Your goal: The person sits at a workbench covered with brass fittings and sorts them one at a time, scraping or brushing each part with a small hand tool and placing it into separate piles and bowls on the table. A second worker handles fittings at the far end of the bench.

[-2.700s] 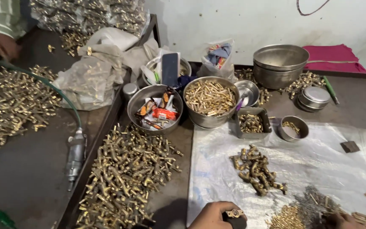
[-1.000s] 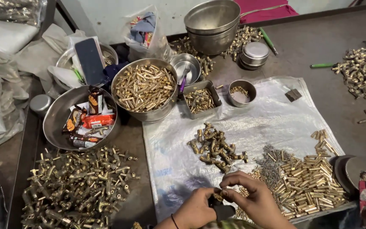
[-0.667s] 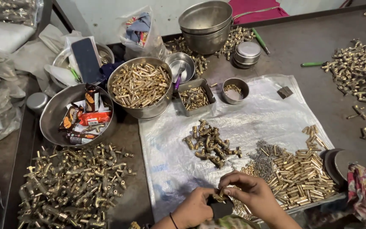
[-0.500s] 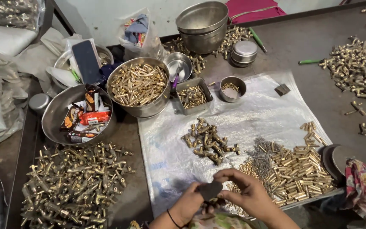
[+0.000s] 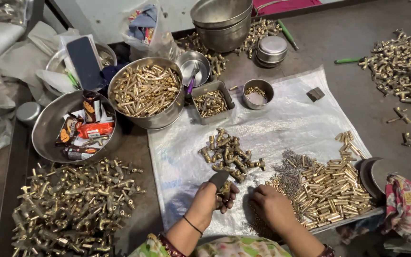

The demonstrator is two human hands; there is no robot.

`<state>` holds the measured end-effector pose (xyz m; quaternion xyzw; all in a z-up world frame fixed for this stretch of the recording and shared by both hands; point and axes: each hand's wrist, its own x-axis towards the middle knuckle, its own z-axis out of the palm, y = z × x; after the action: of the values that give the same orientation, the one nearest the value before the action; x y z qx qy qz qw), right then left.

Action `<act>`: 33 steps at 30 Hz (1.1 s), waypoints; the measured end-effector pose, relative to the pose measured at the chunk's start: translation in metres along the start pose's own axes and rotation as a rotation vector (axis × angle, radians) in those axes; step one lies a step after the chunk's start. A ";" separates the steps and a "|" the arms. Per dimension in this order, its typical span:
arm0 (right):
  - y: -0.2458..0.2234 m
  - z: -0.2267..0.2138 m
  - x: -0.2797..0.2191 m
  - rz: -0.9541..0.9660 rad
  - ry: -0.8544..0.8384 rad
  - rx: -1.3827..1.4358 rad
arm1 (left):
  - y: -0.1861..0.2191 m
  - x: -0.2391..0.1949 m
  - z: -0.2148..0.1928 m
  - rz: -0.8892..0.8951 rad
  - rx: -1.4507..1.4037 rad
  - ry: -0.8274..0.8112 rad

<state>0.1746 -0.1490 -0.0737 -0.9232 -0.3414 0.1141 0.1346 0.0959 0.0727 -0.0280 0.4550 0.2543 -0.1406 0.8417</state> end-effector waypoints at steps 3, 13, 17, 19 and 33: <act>0.011 0.015 0.004 -0.092 0.006 -0.079 | -0.015 0.017 -0.004 -0.011 -0.023 -0.016; -0.048 -0.092 0.014 -0.138 0.172 0.570 | -0.007 0.021 0.011 -0.187 -0.184 -0.113; -0.062 -0.093 -0.002 -0.209 0.242 0.408 | -0.039 0.027 0.003 -0.133 -0.113 -0.017; -0.066 -0.094 -0.010 -0.194 0.233 0.373 | -0.056 0.032 -0.003 -0.054 -0.129 -0.058; -0.062 -0.105 -0.017 0.012 -0.049 0.424 | -0.037 -0.003 0.016 -0.112 0.047 -0.194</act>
<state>0.1563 -0.1329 0.0468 -0.8731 -0.3075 0.2065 0.3169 0.0807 0.0387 -0.0449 0.4442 0.1934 -0.2368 0.8422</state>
